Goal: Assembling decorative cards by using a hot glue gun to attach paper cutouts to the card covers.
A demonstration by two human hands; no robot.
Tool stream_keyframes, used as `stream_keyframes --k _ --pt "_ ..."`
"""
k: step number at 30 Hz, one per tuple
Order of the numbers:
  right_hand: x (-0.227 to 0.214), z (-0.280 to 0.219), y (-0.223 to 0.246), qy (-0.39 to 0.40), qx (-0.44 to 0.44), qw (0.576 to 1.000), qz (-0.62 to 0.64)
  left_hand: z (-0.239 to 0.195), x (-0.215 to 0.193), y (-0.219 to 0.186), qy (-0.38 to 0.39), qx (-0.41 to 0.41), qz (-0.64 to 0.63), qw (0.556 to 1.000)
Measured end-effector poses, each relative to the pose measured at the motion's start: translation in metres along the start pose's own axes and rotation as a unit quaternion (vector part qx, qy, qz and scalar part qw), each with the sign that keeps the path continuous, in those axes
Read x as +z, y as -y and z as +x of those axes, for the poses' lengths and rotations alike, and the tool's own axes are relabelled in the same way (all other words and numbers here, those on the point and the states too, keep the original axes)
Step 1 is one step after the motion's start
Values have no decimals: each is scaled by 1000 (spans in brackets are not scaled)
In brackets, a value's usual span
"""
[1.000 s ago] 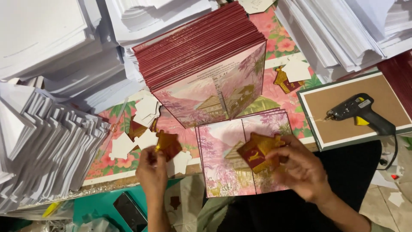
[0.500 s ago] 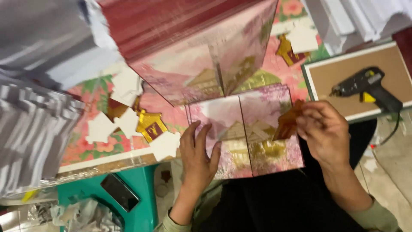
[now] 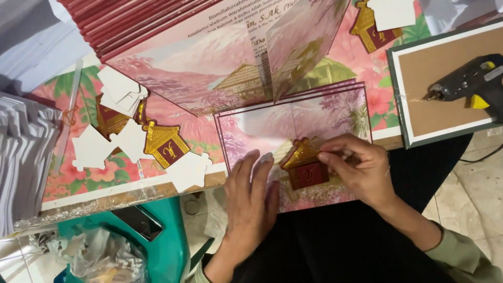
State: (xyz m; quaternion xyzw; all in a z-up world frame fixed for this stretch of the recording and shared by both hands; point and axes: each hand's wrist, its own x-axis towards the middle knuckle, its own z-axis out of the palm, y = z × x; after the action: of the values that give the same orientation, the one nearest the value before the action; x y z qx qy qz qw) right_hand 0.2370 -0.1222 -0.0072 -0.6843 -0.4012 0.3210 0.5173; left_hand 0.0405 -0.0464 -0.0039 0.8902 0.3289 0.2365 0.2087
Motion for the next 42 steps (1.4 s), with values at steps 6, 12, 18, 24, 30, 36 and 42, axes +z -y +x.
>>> stream_keyframes --k 6,12,18,24,30,36,42 --pt "10 4 9 -8 -8 998 -69 -11 14 6 86 33 128 988" --pt "12 6 16 2 -22 993 -112 -7 14 0 112 105 264 952" --pt "12 7 16 14 -106 984 -146 -7 13 -2 121 105 276 948" --pt "-10 36 -3 20 -105 936 -336 -6 11 -1 122 115 284 944" --pt "-16 147 33 -116 -232 954 -151 -10 13 -7 110 111 297 942" --pt "-28 166 11 -101 -159 982 0 -10 12 -7 100 127 287 944" --pt "-93 93 13 -208 -191 958 57 -11 11 -6 95 115 270 951"
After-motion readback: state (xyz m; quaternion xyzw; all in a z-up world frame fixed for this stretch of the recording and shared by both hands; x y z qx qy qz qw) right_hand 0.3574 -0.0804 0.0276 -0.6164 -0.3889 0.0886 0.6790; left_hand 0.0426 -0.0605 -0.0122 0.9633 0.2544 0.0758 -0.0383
